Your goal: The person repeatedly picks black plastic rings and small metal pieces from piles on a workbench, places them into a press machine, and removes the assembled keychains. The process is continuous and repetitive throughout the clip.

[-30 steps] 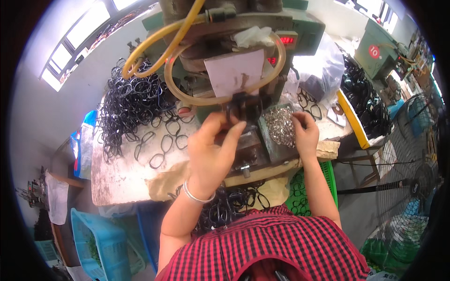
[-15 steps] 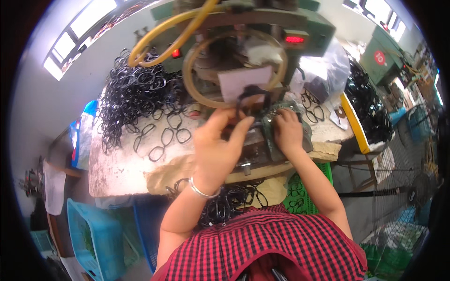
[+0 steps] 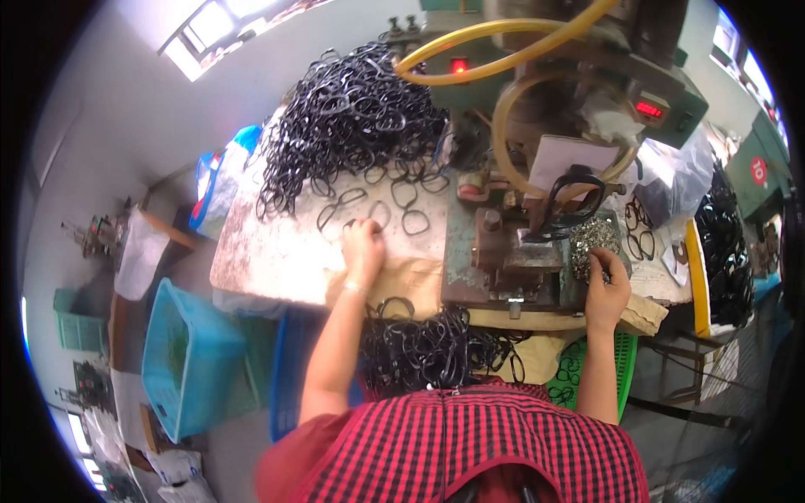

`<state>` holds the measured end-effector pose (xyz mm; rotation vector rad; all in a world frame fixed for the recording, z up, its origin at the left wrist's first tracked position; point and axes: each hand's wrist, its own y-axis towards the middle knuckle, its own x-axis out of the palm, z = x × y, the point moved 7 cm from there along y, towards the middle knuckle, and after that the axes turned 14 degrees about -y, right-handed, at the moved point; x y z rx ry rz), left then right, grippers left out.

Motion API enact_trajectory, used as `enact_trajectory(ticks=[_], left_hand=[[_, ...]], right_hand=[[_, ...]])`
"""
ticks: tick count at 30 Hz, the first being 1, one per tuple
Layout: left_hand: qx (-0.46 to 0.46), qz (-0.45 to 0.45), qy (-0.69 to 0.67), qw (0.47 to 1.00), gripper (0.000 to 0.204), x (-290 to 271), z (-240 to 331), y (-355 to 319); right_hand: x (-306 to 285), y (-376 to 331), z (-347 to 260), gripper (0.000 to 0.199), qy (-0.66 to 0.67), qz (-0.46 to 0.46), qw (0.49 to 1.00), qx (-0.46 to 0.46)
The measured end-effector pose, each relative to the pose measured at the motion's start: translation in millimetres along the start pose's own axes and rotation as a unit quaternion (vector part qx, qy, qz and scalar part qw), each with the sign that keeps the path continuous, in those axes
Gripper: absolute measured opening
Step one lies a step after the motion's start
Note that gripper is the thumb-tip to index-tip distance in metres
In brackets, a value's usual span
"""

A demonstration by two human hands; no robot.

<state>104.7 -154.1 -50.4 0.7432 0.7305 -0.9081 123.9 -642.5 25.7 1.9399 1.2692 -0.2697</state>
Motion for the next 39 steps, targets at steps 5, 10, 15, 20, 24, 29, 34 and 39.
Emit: enact_trajectory(ticks=[5,10,15,20,24,29,34,39], left_hand=[[0.050,0.188,0.041,0.980,0.022,-76,-12,57],[-0.025,0.111,0.038,0.993,0.026,-58,-69,65],[0.040,0.078,-0.115,0.990,0.020,-66,20,20],[0.007,0.048,-0.517,0.855,0.020,-111,142,-18],[0.019,0.020,-0.623,0.781,0.011,-98,166,-30],[-0.085,0.047,-0.635,0.767,0.010,-70,132,-60],[0.014,0.064,-0.681,0.729,0.012,-94,169,-56],[0.226,0.086,-0.654,0.717,0.013,-142,247,-40]], right_hand=[[-23,-12,10,0.011,-0.051,0.006,0.998,-0.048],[-78,-36,28,0.011,-0.082,0.075,0.994,0.017],[-95,-54,35,0.014,-0.064,0.046,0.995,0.065],[-54,-10,-49,0.014,0.136,-0.135,0.980,0.053],[6,29,-92,0.020,0.226,-0.111,0.968,0.013],[39,13,-84,0.029,0.330,-0.108,0.934,0.084],[43,14,-84,0.040,0.405,-0.142,0.893,0.134],[47,10,-113,0.043,0.525,-0.185,0.811,0.180]])
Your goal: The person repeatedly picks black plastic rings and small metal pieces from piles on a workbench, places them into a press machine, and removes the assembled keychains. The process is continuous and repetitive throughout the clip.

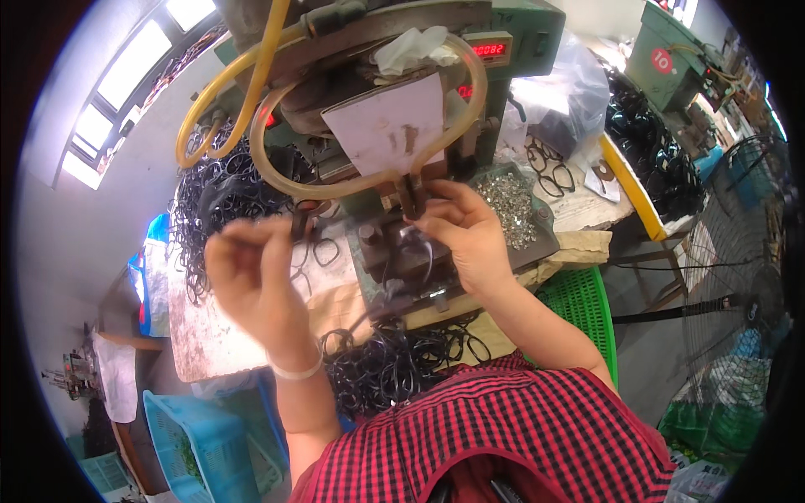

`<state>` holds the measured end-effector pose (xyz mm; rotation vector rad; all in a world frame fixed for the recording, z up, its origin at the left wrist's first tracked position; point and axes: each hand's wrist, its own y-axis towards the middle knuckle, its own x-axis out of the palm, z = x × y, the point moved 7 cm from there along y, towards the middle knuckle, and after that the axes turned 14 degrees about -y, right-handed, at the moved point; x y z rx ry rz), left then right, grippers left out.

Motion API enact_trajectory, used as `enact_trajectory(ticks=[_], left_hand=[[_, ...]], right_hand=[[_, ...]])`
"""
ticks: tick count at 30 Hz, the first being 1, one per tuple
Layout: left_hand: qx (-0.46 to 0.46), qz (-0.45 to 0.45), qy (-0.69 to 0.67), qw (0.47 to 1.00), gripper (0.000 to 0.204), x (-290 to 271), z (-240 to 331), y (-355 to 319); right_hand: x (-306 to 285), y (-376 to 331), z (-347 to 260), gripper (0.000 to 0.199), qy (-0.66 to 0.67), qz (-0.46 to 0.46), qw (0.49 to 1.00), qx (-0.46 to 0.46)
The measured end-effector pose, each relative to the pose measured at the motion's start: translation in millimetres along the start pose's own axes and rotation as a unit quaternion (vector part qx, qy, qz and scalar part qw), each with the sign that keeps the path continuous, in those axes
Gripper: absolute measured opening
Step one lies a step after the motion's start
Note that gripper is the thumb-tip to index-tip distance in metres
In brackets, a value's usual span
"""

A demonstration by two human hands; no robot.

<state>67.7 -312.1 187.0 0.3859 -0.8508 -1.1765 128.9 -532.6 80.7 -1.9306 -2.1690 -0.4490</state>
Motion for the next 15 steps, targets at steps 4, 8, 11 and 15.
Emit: enact_trajectory(ticks=[4,8,11,15], left_hand=[[0.008,-0.015,0.047,0.999,0.012,-1,5,2],[-0.069,-0.104,0.045,0.991,0.020,29,6,-38],[-0.135,-0.147,0.088,0.976,0.021,52,-16,-41],[-0.148,-0.138,0.061,0.977,0.016,64,-36,-36]], right_hand=[[7,-16,-15,0.043,-0.057,0.024,0.998,-0.007],[-34,-21,-39,0.032,-0.352,-0.011,0.920,-0.172],[-108,-12,-9,0.025,-0.767,0.181,0.601,-0.130],[-129,0,8,0.019,-0.707,0.167,0.651,-0.219]])
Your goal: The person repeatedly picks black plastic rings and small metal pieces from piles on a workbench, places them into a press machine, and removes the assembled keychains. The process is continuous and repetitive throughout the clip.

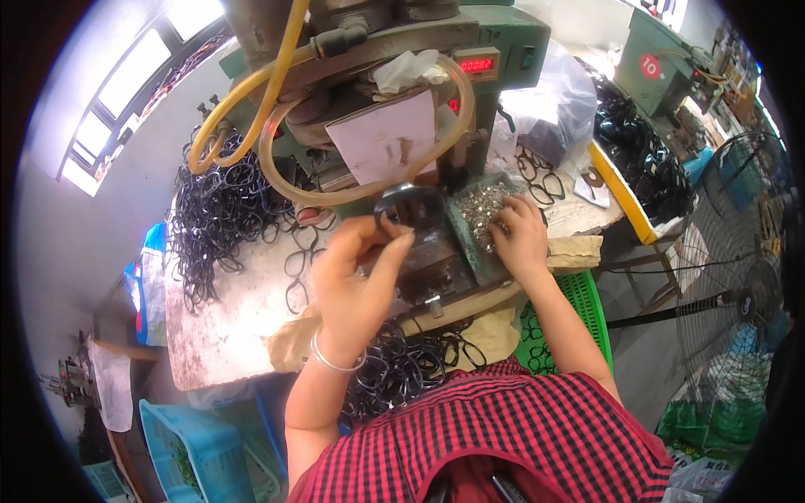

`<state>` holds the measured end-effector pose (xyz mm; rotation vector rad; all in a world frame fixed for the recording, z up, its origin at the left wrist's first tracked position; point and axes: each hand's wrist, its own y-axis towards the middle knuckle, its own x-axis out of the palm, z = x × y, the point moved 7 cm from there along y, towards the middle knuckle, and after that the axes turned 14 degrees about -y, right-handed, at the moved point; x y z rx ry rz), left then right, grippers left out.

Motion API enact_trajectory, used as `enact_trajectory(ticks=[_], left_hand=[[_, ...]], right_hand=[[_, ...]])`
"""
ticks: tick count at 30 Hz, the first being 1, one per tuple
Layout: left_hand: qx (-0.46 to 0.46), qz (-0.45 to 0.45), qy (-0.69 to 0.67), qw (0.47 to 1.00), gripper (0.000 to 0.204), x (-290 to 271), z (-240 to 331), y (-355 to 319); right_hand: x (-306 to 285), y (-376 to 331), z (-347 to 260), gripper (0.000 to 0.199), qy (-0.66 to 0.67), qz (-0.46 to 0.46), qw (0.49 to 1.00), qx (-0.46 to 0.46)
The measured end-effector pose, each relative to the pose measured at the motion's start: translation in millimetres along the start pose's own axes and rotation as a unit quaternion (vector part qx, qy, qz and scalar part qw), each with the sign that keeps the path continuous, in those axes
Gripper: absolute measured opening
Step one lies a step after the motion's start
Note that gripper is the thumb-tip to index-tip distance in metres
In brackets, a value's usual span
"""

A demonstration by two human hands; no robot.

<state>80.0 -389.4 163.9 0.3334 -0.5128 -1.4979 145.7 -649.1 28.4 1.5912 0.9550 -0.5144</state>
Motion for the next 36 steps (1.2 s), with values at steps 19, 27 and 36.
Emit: enact_trajectory(ticks=[19,27,36], left_hand=[[0.120,0.079,0.212,0.967,0.032,-62,11,-63],[-0.022,-0.221,0.619,0.753,0.027,-209,-112,-49],[-0.089,0.024,0.578,0.811,0.022,-292,-182,48]], right_hand=[[-8,-6,-11,0.009,0.009,0.067,0.997,-0.022],[-8,2,-21,0.020,-0.103,-0.001,0.992,-0.069],[-11,13,-31,0.009,0.000,0.060,0.996,-0.070]])
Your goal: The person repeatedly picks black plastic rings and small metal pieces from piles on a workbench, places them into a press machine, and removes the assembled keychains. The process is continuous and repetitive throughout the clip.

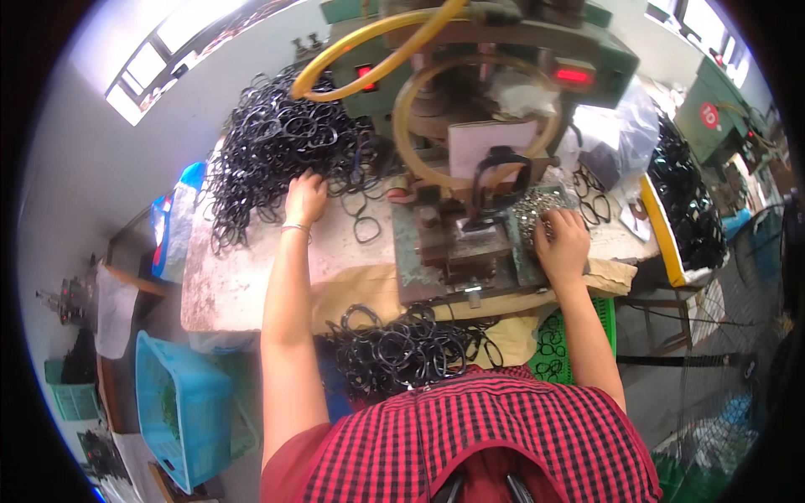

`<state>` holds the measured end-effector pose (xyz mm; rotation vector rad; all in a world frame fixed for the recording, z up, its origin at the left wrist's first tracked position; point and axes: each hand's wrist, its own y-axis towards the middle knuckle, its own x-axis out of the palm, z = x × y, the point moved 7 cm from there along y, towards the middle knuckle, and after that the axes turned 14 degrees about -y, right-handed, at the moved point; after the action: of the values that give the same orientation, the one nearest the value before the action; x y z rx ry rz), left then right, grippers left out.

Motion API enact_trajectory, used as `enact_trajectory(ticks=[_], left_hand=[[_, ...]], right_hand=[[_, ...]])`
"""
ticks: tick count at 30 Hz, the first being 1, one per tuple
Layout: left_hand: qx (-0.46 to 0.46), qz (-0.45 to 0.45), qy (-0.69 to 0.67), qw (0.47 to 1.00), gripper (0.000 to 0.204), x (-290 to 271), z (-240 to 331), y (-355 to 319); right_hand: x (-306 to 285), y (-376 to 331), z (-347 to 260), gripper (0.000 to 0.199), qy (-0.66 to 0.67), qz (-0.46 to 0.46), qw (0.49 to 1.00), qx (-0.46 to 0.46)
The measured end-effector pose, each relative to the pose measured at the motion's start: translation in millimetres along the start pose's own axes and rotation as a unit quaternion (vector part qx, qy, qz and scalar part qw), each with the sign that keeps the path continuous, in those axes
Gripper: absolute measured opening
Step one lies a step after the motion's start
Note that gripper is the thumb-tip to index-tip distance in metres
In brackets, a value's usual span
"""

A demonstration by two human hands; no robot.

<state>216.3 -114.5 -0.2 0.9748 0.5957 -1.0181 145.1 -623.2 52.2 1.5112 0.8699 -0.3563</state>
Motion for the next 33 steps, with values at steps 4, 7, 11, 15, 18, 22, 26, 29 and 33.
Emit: enact_trajectory(ticks=[4,7,11,15,18,22,26,29,33], left_hand=[[0.026,0.043,-0.003,0.999,0.026,25,0,-4],[0.031,-0.016,-0.059,0.998,0.023,14,24,-26],[0.020,-0.058,-0.044,0.997,0.018,-10,47,-58],[0.056,-0.070,0.027,0.996,0.015,-20,80,-95],[0.070,0.031,0.028,0.997,0.015,-34,120,-108],[0.092,0.176,-0.068,0.978,0.019,-43,133,-123],[-0.009,0.217,-0.284,0.934,0.021,-64,147,-123],[0.124,0.125,-0.651,0.739,0.011,-113,239,-109],[0.188,0.140,-0.619,0.750,0.021,-123,263,-88]], right_hand=[[0,-3,13,0.007,0.006,0.000,1.000,0.031],[-13,-15,22,0.006,0.017,0.007,0.999,0.051],[-35,-34,30,0.012,0.032,-0.003,0.992,0.120],[-13,-30,37,0.014,0.178,-0.112,0.946,0.248],[-8,-5,17,0.017,0.340,-0.173,0.877,0.293],[-22,31,-48,0.012,0.404,-0.150,0.880,0.202],[-7,17,-77,0.019,0.505,-0.117,0.829,0.211],[5,11,-88,0.031,0.644,-0.124,0.695,0.295],[3,10,-107,0.039,0.696,-0.140,0.624,0.326]])
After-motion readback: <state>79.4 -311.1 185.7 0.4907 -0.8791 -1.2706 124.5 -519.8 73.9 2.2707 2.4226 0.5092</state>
